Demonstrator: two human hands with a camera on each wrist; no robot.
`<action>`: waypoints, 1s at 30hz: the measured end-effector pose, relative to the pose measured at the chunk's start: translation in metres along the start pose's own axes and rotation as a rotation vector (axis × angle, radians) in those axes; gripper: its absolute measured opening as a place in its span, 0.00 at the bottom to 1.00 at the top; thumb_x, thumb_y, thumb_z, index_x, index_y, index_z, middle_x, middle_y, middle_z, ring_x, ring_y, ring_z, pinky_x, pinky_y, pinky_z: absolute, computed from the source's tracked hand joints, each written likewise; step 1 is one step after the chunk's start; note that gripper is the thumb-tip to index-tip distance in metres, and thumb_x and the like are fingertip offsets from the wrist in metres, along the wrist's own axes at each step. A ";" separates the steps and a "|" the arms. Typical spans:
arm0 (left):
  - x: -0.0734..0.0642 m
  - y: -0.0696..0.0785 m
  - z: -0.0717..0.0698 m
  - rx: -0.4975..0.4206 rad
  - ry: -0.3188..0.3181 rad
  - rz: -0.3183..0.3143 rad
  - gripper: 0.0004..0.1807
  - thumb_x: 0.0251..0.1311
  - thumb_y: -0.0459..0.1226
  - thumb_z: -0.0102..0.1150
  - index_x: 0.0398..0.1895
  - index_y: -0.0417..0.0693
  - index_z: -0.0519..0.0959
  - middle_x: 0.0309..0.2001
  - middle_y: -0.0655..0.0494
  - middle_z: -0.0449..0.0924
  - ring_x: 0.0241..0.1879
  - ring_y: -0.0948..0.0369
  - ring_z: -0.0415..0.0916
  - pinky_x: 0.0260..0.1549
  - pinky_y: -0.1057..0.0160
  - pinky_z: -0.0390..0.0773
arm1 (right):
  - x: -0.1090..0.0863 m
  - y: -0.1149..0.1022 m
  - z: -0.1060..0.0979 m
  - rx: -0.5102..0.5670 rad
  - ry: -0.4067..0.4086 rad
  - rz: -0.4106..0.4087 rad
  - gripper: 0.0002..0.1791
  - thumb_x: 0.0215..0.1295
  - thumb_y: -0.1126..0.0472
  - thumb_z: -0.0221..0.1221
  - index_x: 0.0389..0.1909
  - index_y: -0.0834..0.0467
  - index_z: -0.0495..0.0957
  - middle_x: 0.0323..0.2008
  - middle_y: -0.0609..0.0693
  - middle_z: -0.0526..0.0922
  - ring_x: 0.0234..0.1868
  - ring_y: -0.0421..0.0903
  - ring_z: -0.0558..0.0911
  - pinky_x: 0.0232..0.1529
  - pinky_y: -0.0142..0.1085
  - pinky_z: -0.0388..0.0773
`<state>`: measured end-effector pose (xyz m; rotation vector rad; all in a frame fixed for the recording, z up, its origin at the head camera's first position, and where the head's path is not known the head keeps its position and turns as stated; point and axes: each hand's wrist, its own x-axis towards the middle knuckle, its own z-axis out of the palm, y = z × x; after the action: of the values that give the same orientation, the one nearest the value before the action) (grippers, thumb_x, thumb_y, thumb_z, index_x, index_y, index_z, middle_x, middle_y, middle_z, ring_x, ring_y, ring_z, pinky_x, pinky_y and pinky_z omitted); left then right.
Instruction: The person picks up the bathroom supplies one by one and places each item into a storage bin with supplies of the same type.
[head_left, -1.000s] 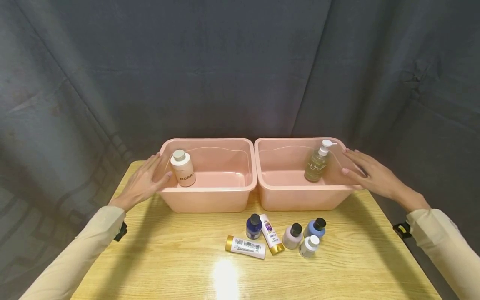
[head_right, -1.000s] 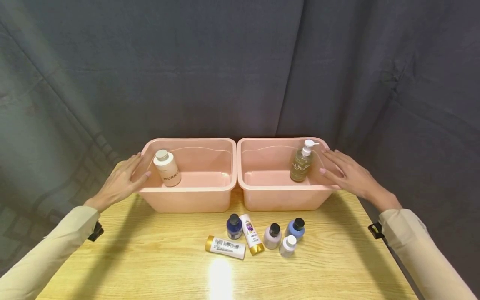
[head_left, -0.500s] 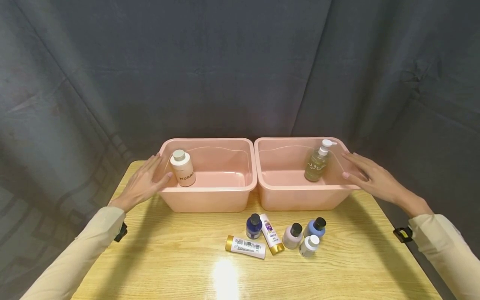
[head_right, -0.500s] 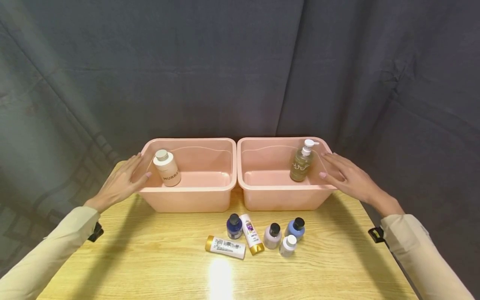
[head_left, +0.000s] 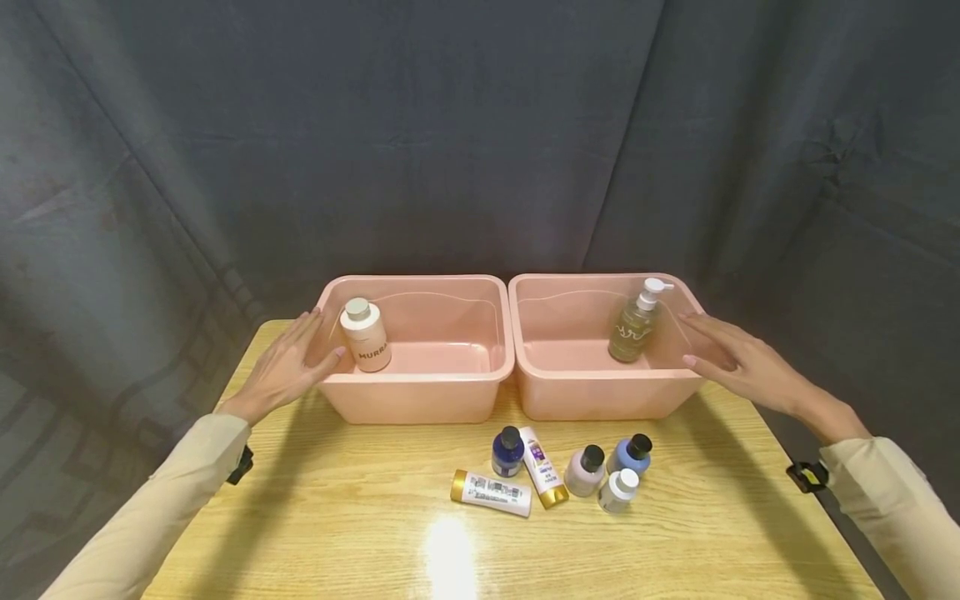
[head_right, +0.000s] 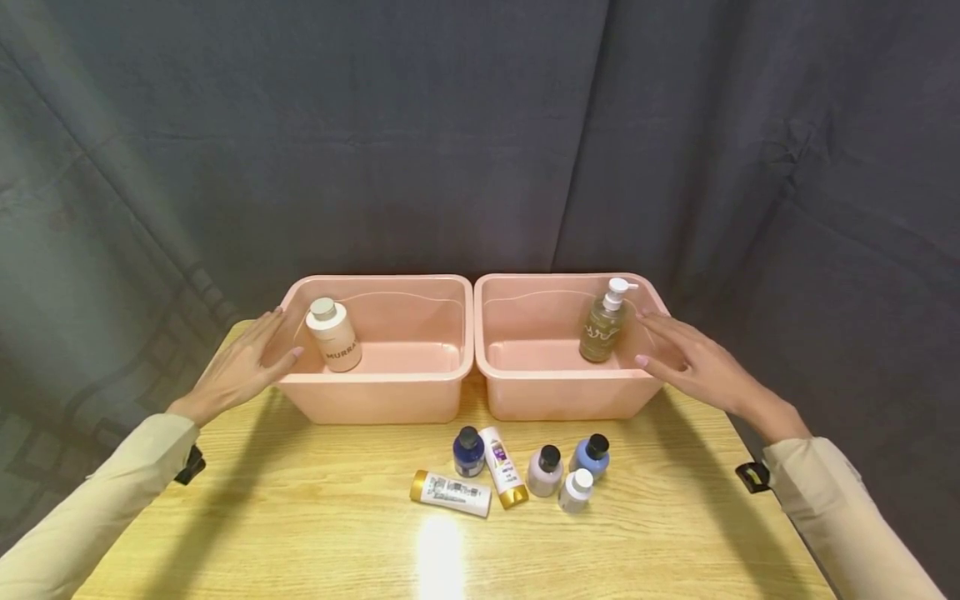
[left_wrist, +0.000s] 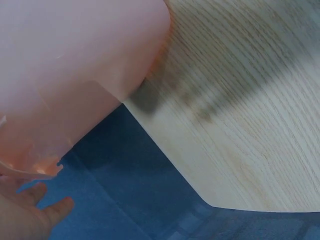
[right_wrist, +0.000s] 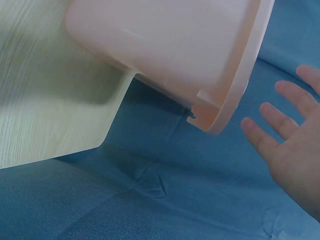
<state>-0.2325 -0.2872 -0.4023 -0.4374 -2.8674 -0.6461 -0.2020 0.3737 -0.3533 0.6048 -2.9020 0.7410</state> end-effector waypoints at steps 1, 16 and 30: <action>0.000 0.000 0.000 0.000 0.000 0.001 0.48 0.68 0.59 0.49 0.78 0.37 0.49 0.77 0.38 0.46 0.75 0.41 0.43 0.67 0.35 0.49 | 0.000 -0.001 0.000 0.004 -0.006 0.001 0.39 0.66 0.52 0.63 0.76 0.47 0.59 0.73 0.62 0.59 0.71 0.70 0.57 0.59 0.73 0.54; -0.001 -0.001 0.001 -0.001 -0.006 0.020 0.48 0.68 0.58 0.50 0.78 0.37 0.48 0.77 0.39 0.45 0.75 0.41 0.43 0.67 0.35 0.49 | -0.010 -0.012 -0.001 0.021 -0.007 -0.049 0.40 0.66 0.58 0.64 0.77 0.48 0.58 0.72 0.64 0.61 0.64 0.72 0.67 0.49 0.73 0.67; -0.001 -0.002 0.002 0.017 -0.014 0.038 0.46 0.68 0.58 0.49 0.77 0.36 0.51 0.77 0.38 0.45 0.76 0.43 0.42 0.67 0.36 0.49 | -0.016 -0.018 0.002 0.117 -0.061 -0.070 0.37 0.67 0.62 0.62 0.75 0.50 0.61 0.72 0.60 0.63 0.57 0.70 0.76 0.49 0.70 0.70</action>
<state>-0.2326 -0.2881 -0.4046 -0.4943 -2.8683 -0.6145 -0.1804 0.3642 -0.3500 0.7498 -2.8908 0.9027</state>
